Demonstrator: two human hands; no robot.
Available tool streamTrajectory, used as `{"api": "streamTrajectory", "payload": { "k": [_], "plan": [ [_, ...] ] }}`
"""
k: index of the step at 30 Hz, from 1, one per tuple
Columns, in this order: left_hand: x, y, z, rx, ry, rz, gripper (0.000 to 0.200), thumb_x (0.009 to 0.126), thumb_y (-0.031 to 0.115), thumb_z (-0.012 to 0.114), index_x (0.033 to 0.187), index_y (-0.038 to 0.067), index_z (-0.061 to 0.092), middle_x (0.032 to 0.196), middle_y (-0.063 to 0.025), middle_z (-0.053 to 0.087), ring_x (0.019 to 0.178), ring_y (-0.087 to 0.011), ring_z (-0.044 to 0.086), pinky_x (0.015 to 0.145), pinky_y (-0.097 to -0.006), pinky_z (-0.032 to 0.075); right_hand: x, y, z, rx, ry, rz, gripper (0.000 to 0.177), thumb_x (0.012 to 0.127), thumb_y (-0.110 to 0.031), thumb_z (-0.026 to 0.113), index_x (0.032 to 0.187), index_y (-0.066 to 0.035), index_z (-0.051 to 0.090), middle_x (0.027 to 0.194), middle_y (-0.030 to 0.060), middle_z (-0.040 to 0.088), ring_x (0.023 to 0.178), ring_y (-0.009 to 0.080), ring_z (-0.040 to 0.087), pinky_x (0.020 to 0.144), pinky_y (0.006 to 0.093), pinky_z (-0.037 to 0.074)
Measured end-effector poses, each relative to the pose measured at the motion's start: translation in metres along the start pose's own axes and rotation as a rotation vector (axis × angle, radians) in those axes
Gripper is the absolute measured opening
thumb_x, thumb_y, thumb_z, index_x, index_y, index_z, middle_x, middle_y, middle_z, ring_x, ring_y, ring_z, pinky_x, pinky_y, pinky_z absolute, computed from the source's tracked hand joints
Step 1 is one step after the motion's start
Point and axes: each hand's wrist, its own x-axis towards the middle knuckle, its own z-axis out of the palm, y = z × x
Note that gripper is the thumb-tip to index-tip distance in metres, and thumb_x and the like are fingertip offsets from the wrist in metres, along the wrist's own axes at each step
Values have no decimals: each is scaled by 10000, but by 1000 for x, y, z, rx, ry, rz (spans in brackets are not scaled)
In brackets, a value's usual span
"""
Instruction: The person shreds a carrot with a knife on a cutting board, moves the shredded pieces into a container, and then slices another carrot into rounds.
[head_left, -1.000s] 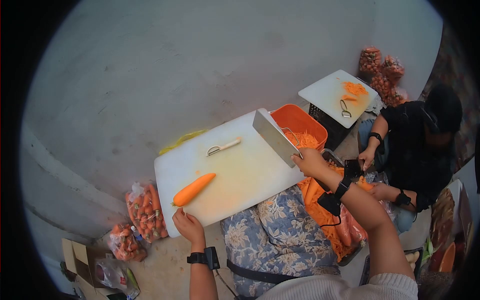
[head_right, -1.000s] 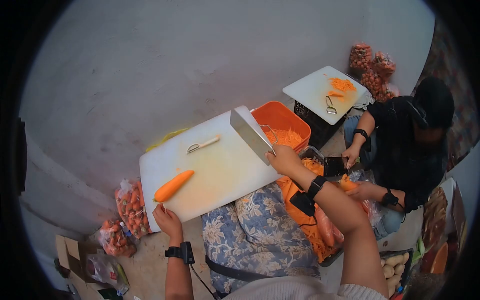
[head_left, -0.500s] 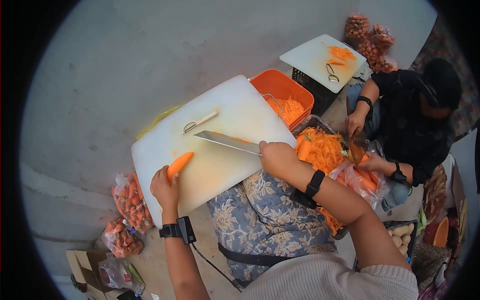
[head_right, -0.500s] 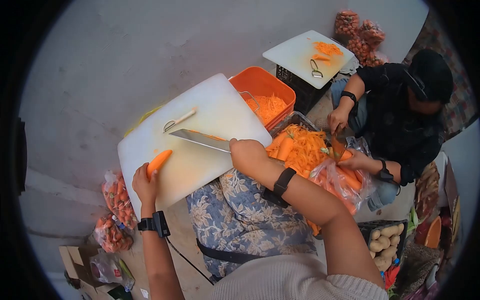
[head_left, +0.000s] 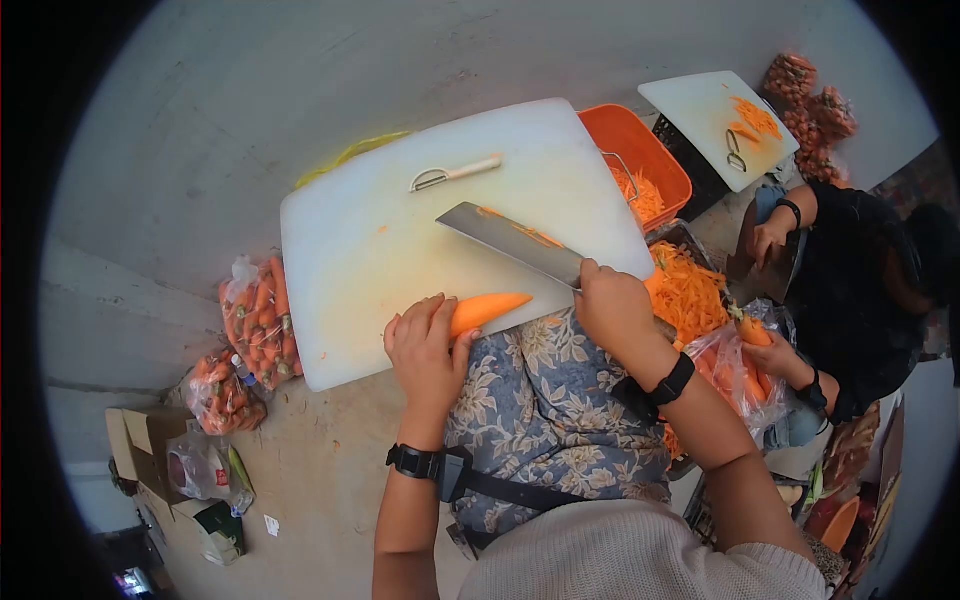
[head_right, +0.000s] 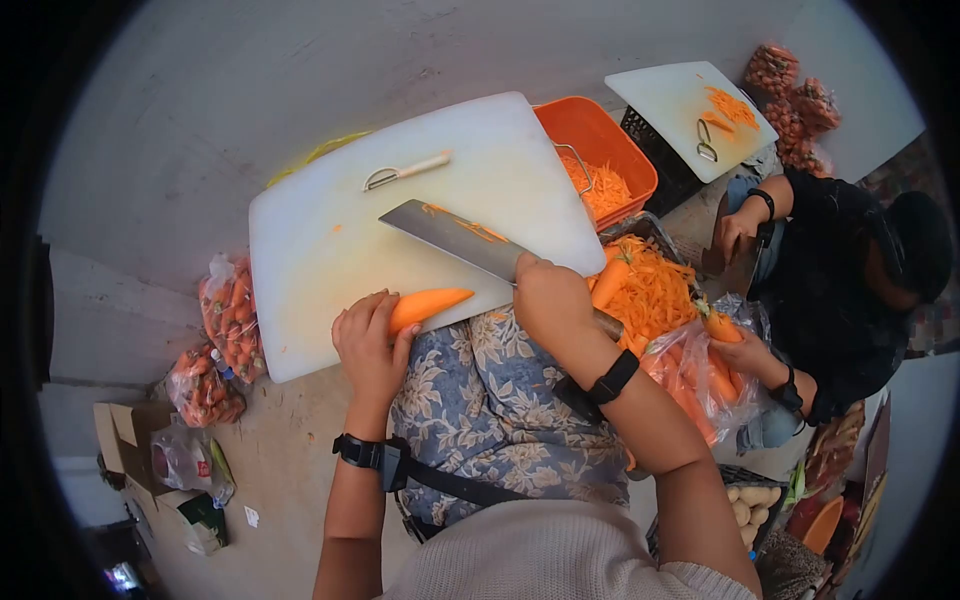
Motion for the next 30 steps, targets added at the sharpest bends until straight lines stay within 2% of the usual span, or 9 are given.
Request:
{"api": "streamTrajectory", "payload": {
  "k": [2, 4, 9, 15, 17, 19, 23, 25, 30],
  "plan": [
    [-3, 0, 1, -10, 26, -22, 403, 807, 314, 708, 1139, 96, 642, 1162, -82, 622, 1118, -270, 554, 1024, -490, 327, -2, -1, -5, -35, 22, -22, 152, 785, -122, 642, 842, -12, 553, 725, 169, 640, 634, 328, 658, 574, 408, 535],
    [-4, 2, 1, -24, 63, -5, 363, 788, 245, 732, 1116, 109, 656, 1149, -61, 614, 1124, -261, 552, 1041, -513, 316, -1, 0, -7, -44, 3, -29, 172, 781, -141, 659, 841, -20, 554, 731, 165, 639, 629, 333, 652, 580, 414, 531],
    [-6, 9, 8, -17, 73, 73, 327, 776, 207, 733, 1086, 117, 680, 1123, -45, 622, 1077, -245, 557, 1024, -493, 340, 0, 6, -18, -51, -9, -35, 176, 798, -171, 669, 866, -31, 586, 745, 156, 640, 630, 346, 640, 598, 429, 520],
    [1, 18, 17, -60, 87, 92, 270, 772, 168, 721, 1036, 120, 704, 1074, -25, 632, 1003, -234, 552, 929, -453, 390, -7, -11, -45, 188, -115, -75, 195, 823, -167, 660, 966, -36, 645, 750, 156, 638, 666, 343, 630, 594, 432, 498],
    [2, 17, 18, -53, 87, 93, 247, 769, 157, 717, 1013, 115, 710, 1051, -24, 635, 997, -237, 550, 899, -445, 398, -9, -17, -53, 190, -103, -229, 224, 790, -143, 681, 985, -42, 636, 735, 123, 619, 650, 318, 622, 571, 416, 494],
    [3, 12, 15, -54, 94, 117, 259, 722, 143, 678, 979, 148, 712, 1019, 0, 645, 998, -209, 569, 893, -385, 389, -9, -27, -65, 152, -165, -270, 267, 756, -131, 695, 1001, -46, 629, 728, 106, 600, 632, 298, 615, 555, 402, 488],
    [-8, 1, 16, -55, 73, 108, 196, 710, 165, 691, 903, 162, 724, 993, -10, 665, 970, -239, 593, 883, -410, 409, -10, -34, -76, 55, -287, -364, 432, 661, -117, 722, 1073, -43, 613, 714, 60, 543, 593, 235, 598, 520, 350, 472],
    [-14, -3, 19, -169, 43, 21, 178, 689, 189, 712, 866, 175, 730, 998, -26, 681, 964, -271, 608, 868, -450, 431, -9, -33, -78, 29, -299, -385, 469, 642, -113, 723, 1091, -31, 611, 710, 54, 539, 594, 224, 596, 515, 340, 467],
    [-15, -3, 12, -161, -30, 32, 220, 690, 182, 717, 909, 171, 733, 1044, -49, 688, 983, -289, 636, 871, -450, 472, -5, -24, -81, 4, -341, -409, 553, 593, -110, 718, 1126, -9, 608, 699, 42, 525, 589, 204, 583, 502, 327, 449]
  ]
}}
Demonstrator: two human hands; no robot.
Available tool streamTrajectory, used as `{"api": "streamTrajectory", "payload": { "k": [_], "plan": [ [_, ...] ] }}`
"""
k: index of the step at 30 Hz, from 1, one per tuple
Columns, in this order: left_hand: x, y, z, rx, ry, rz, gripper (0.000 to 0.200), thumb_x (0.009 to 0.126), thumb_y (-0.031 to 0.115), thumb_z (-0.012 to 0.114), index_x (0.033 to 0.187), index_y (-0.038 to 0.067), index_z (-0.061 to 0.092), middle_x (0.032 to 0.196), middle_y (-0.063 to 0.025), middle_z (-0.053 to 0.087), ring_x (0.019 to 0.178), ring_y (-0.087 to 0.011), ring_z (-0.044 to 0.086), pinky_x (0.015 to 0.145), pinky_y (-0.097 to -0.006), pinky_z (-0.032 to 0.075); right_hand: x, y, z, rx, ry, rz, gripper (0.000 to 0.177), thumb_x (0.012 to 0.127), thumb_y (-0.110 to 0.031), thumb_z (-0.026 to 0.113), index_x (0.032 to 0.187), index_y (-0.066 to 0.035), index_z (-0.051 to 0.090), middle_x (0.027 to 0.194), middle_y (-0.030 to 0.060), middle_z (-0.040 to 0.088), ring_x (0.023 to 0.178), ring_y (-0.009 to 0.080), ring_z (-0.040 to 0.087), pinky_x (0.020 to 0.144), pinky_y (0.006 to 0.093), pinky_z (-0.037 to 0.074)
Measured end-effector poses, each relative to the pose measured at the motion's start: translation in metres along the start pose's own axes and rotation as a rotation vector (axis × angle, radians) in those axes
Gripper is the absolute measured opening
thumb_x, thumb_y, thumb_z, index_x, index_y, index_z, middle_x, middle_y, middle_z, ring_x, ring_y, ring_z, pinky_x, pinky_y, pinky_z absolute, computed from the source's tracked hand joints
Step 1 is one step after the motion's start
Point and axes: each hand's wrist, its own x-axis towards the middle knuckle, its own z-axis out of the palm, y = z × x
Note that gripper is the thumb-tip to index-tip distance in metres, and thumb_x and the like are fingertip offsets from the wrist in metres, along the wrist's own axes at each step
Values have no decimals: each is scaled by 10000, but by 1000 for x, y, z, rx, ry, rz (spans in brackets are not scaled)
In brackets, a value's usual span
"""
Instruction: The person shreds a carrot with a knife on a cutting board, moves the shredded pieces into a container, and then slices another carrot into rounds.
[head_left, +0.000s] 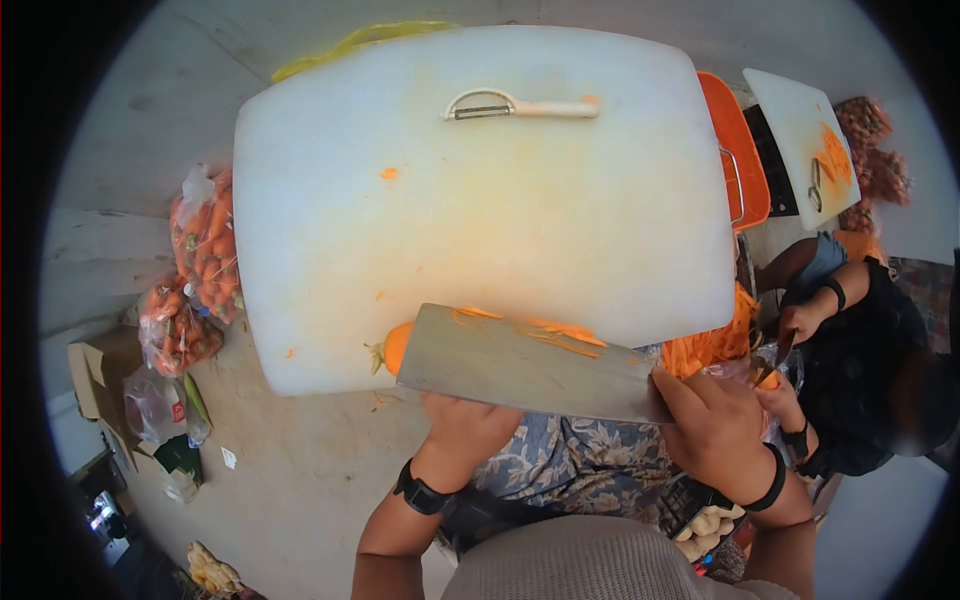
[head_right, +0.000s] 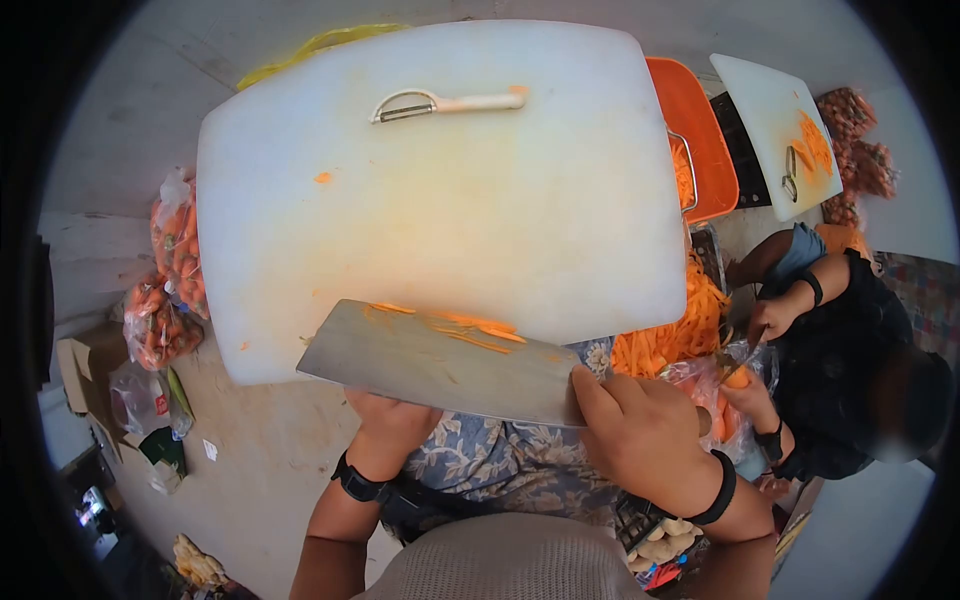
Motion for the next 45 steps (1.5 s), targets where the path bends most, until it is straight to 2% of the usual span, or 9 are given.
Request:
{"api": "streamTrajectory", "payload": {
  "k": [8, 13, 20, 22, 28, 31, 37, 40, 45],
  "plan": [
    [-11, -4, 4, -174, -79, -158, 312, 711, 220, 748, 988, 82, 709, 977, -80, 709, 878, -273, 688, 790, -394, 542, -2, 13, -13, 3, -115, -57, 612, 546, -104, 688, 1134, 43, 605, 682, 42, 497, 541, 182, 550, 462, 319, 416],
    [-41, -7, 19, -633, -161, -469, 413, 697, 233, 767, 1053, 42, 681, 972, -95, 716, 869, -232, 706, 771, -333, 558, 6, 15, -16, -32, -198, -52, 573, 544, -88, 668, 1097, 54, 619, 673, 50, 486, 511, 178, 536, 432, 311, 399],
    [-22, -7, 5, -721, -131, -484, 440, 704, 230, 752, 1081, 15, 674, 991, -104, 718, 882, -223, 708, 781, -315, 556, 24, 20, -27, -14, -310, -49, 615, 522, -89, 663, 1113, 69, 612, 684, 58, 483, 516, 188, 533, 439, 322, 405],
    [-7, -5, -2, -186, -253, -165, 396, 744, 266, 701, 1092, 79, 687, 1049, -78, 709, 934, -233, 698, 798, -328, 549, 26, 22, -28, 17, -332, -43, 626, 515, -92, 667, 1117, 70, 611, 684, 60, 484, 522, 193, 536, 447, 326, 409],
    [24, -6, -8, 138, -41, 55, 330, 812, 347, 587, 1077, 190, 705, 1119, -7, 680, 976, -246, 670, 786, -375, 537, 31, 25, -22, 24, -336, -29, 648, 503, -94, 681, 1125, 70, 606, 690, 68, 491, 535, 208, 542, 468, 332, 418],
    [28, -4, -10, 65, -46, 68, 325, 827, 245, 664, 1115, 94, 682, 1179, -123, 644, 1063, -324, 615, 920, -430, 469, 29, 23, -19, 24, -311, -21, 646, 507, -86, 682, 1130, 68, 603, 693, 71, 496, 541, 211, 545, 471, 337, 421],
    [8, 6, -9, -365, -97, -404, 218, 761, 165, 696, 976, 193, 714, 1062, -20, 669, 1020, -169, 616, 807, -285, 463, 13, 18, -8, 126, -224, 59, 599, 526, -43, 661, 1116, 52, 617, 676, 96, 519, 537, 244, 553, 496, 358, 441],
    [17, 9, -20, 142, -52, -40, 223, 763, 113, 681, 971, 183, 715, 1084, -24, 644, 1043, -183, 590, 841, -315, 456, 4, 25, -7, 306, -162, 130, 543, 554, -19, 641, 1093, 48, 630, 678, 124, 557, 549, 268, 569, 508, 359, 448],
    [13, -3, -31, 244, -96, -33, 204, 770, 97, 660, 941, 207, 677, 1080, -3, 629, 1022, -171, 560, 940, -370, 375, 15, 24, -14, 343, 16, 326, 227, 779, -43, 697, 990, 35, 663, 681, 131, 615, 564, 275, 600, 527, 341, 453]
  ]
}}
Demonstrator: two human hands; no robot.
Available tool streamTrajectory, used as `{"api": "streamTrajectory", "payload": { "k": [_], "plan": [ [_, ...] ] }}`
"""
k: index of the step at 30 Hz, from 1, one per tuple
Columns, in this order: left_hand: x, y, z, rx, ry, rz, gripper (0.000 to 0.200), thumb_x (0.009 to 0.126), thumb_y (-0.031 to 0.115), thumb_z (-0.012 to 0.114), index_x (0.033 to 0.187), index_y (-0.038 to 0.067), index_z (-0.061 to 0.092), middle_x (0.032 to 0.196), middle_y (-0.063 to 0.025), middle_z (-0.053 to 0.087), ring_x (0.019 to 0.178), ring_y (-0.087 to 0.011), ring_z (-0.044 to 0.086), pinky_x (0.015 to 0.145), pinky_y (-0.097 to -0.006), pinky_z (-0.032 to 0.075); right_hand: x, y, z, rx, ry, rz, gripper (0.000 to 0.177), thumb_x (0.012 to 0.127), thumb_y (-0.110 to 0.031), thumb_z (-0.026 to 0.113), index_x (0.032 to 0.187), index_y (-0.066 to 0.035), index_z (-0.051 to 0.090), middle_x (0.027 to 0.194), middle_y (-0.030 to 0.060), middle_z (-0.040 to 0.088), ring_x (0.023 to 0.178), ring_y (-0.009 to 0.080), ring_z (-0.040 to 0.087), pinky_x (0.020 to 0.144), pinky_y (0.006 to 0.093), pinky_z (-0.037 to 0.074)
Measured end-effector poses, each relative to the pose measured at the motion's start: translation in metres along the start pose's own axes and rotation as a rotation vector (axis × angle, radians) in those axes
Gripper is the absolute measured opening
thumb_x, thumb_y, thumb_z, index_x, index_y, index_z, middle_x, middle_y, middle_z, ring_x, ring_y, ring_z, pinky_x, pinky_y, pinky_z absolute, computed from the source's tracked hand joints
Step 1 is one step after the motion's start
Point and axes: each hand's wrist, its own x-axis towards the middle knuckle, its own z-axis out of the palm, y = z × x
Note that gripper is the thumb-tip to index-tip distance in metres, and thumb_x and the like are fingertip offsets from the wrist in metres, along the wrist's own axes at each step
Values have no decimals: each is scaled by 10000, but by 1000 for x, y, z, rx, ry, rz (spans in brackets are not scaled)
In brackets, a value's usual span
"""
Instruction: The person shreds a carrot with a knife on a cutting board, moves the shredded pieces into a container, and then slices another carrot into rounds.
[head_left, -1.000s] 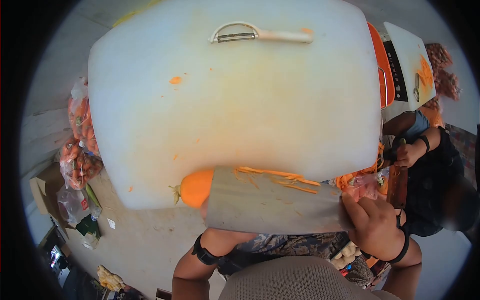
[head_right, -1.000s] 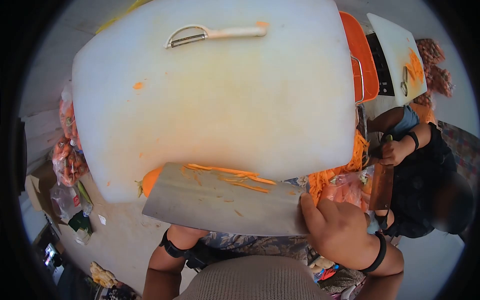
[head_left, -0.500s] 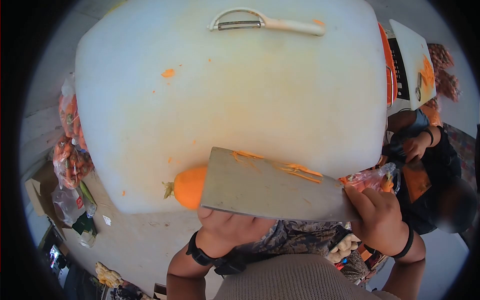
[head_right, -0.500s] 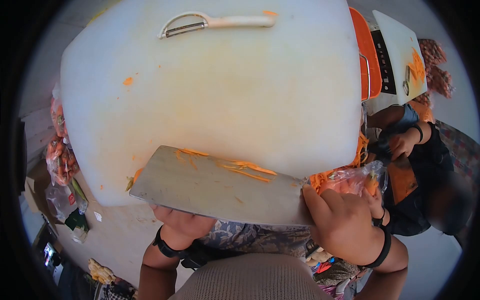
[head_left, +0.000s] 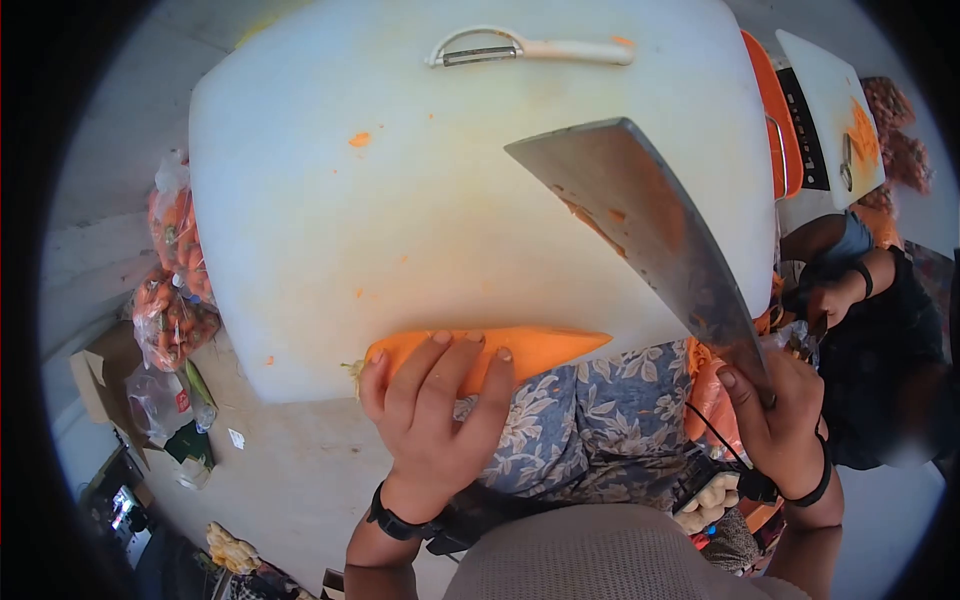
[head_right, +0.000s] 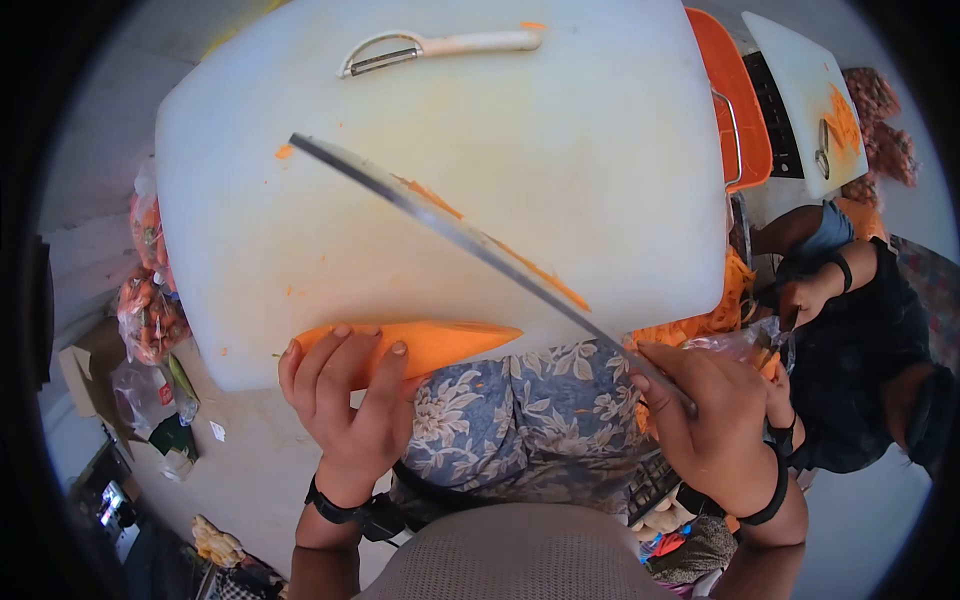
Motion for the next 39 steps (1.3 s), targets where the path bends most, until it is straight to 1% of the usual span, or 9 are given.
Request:
{"api": "streamTrajectory", "payload": {
  "k": [1, 4, 15, 20, 23, 25, 26, 31, 39],
  "plan": [
    [1, -3, -1, -3, -20, -7, 208, 774, 101, 657, 945, 220, 661, 1069, 9, 629, 1011, -161, 555, 965, -384, 343, 2, 1, 1, -14, 21, 5, 162, 842, -74, 697, 966, 26, 666, 684, 128, 628, 574, 278, 617, 538, 341, 460],
    [-9, -4, 2, 44, -1, 66, 222, 775, 133, 663, 957, 253, 626, 1051, 32, 628, 1006, -156, 548, 978, -402, 327, 6, 8, 9, -74, 12, 11, 147, 833, -56, 696, 957, 18, 667, 704, 142, 640, 597, 290, 633, 551, 342, 469],
    [-23, -8, 10, 74, 82, 170, 157, 803, 238, 680, 917, 322, 613, 1040, 74, 608, 1042, -152, 508, 987, -380, 315, 11, 17, 13, -51, -101, 36, 320, 689, 31, 679, 1006, 15, 643, 783, 173, 650, 687, 327, 654, 602, 375, 502],
    [-19, -6, 7, 93, 42, 157, 135, 814, 284, 702, 919, 337, 635, 1033, 84, 591, 1047, -147, 493, 1000, -379, 298, 13, 13, 17, -170, -107, -66, 456, 600, 9, 666, 1055, 4, 653, 671, 109, 575, 574, 296, 583, 544, 362, 471],
    [-29, -9, 2, 45, 26, 173, 296, 812, 217, 720, 1102, 223, 660, 1152, -25, 586, 1108, -246, 525, 1023, -442, 330, 15, 6, 22, -231, -75, -267, 496, 573, -22, 646, 1067, 26, 658, 602, 44, 473, 479, 208, 510, 460, 324, 423],
    [-53, -15, -8, -589, -573, -337, 411, 813, 261, 721, 1198, 148, 629, 1234, -67, 596, 1136, -273, 552, 1004, -448, 393, 15, -3, 17, -272, -85, -371, 488, 582, -29, 638, 1064, 41, 656, 596, 23, 441, 464, 166, 489, 426, 302, 392],
    [-58, -16, -12, -770, -694, -534, 413, 814, 261, 721, 1199, 147, 628, 1235, -67, 596, 1136, -273, 552, 1004, -449, 394, 15, -7, 15, -311, -93, -470, 480, 590, -35, 630, 1061, 57, 655, 590, 2, 410, 448, 123, 467, 391, 279, 361],
    [-66, -22, -5, -1008, -533, -559, 419, 816, 264, 717, 1205, 142, 624, 1238, -71, 597, 1136, -276, 554, 1000, -449, 399, 12, -10, 12, -349, -153, -537, 452, 617, -21, 630, 1059, 73, 648, 587, -11, 380, 450, 96, 461, 362, 258, 329],
    [-72, -19, -3, -1095, -507, -573, 429, 819, 269, 712, 1215, 134, 617, 1243, -77, 597, 1135, -280, 558, 995, -450, 408, -1, -3, -3, -316, -204, -500, 468, 635, -7, 637, 1091, 97, 632, 620, 8, 454, 479, 116, 498, 401, 266, 376]
  ]
}}
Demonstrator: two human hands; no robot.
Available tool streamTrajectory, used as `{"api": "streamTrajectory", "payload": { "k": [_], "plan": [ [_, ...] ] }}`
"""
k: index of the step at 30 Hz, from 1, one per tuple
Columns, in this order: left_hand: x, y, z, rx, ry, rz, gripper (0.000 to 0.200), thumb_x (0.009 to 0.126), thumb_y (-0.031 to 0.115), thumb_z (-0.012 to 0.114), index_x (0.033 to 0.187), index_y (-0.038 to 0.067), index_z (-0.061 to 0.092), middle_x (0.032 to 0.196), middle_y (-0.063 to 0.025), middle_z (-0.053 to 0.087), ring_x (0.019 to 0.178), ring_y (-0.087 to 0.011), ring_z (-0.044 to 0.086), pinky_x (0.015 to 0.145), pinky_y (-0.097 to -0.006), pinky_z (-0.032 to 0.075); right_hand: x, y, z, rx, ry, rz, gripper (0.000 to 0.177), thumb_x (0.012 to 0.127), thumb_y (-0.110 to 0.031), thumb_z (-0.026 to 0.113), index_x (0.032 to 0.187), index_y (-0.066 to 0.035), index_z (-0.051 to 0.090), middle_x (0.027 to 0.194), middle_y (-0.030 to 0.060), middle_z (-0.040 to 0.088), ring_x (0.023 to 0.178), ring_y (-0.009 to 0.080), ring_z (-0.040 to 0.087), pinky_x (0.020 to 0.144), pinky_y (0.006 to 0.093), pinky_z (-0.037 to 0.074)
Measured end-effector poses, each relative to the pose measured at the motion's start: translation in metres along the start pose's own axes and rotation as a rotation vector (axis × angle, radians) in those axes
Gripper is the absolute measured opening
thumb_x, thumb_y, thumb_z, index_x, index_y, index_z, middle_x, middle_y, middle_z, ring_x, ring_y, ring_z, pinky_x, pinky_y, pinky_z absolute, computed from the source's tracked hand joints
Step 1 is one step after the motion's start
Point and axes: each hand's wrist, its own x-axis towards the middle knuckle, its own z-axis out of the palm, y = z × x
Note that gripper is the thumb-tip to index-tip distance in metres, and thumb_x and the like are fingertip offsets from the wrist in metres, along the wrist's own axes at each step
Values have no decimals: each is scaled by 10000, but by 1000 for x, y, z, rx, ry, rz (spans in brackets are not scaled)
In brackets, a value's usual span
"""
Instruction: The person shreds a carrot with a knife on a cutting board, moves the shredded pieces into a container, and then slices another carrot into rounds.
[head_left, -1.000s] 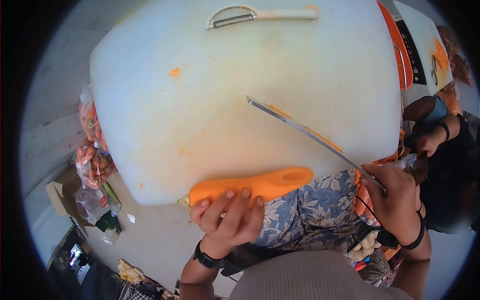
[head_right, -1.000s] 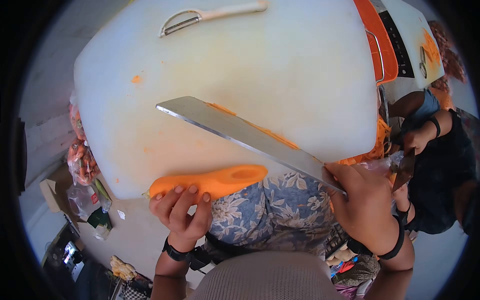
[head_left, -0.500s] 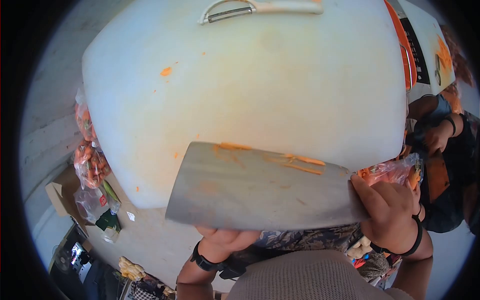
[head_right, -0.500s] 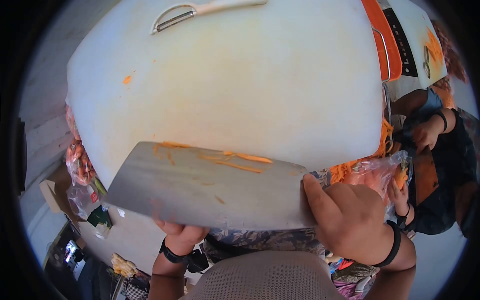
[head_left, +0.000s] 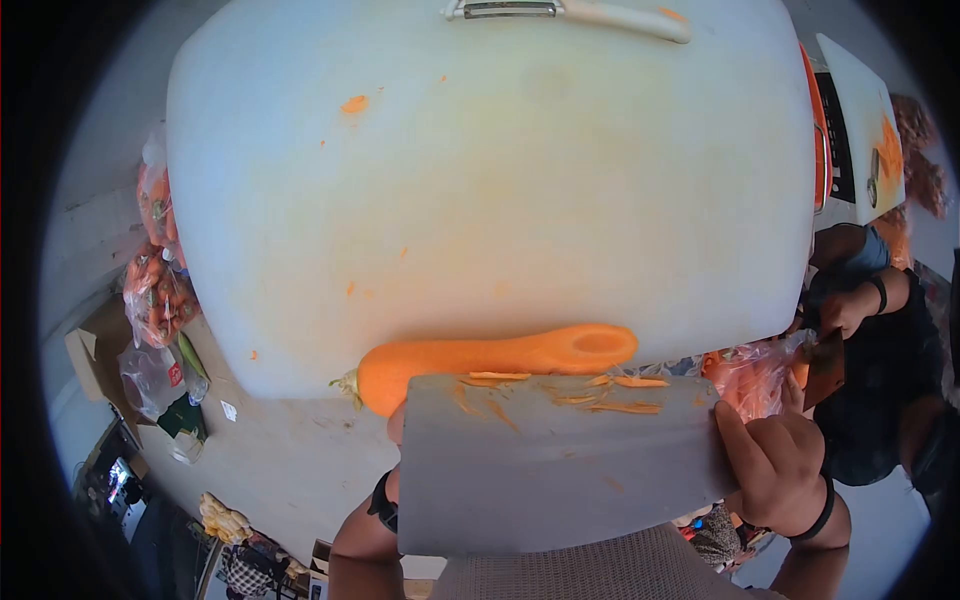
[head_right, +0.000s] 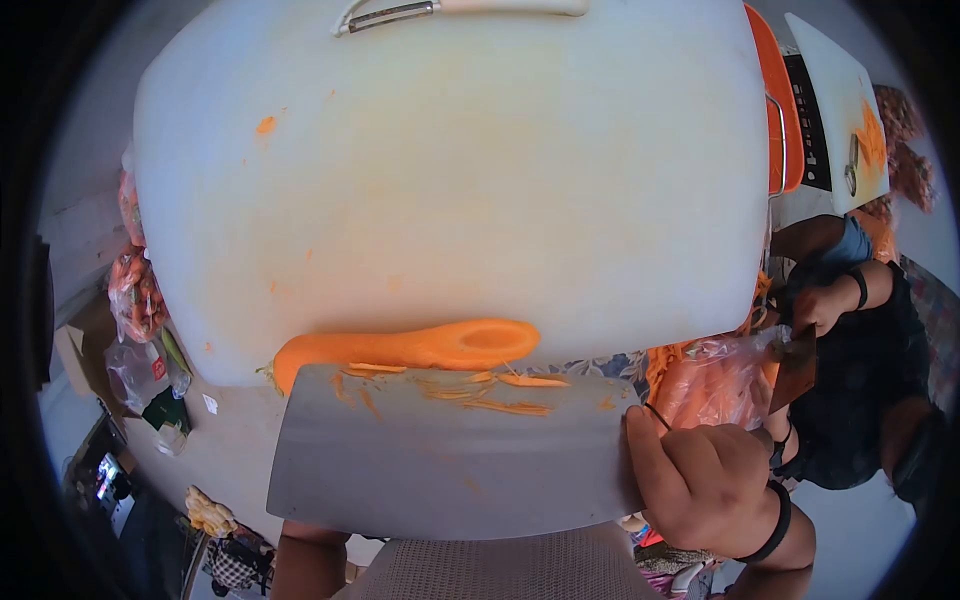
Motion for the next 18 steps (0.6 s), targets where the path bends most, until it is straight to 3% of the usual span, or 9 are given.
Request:
{"api": "streamTrajectory", "payload": {
  "k": [18],
  "plan": [
    [-2, -9, -1, -105, -71, 14, 453, 826, 279, 701, 1236, 115, 602, 1255, -90, 598, 1134, -290, 567, 983, -452, 426, 5, -2, -8, -56, -151, 35, 471, 639, 6, 643, 1099, 103, 614, 626, 4, 417, 479, 114, 468, 399, 275, 353]
  ]
}}
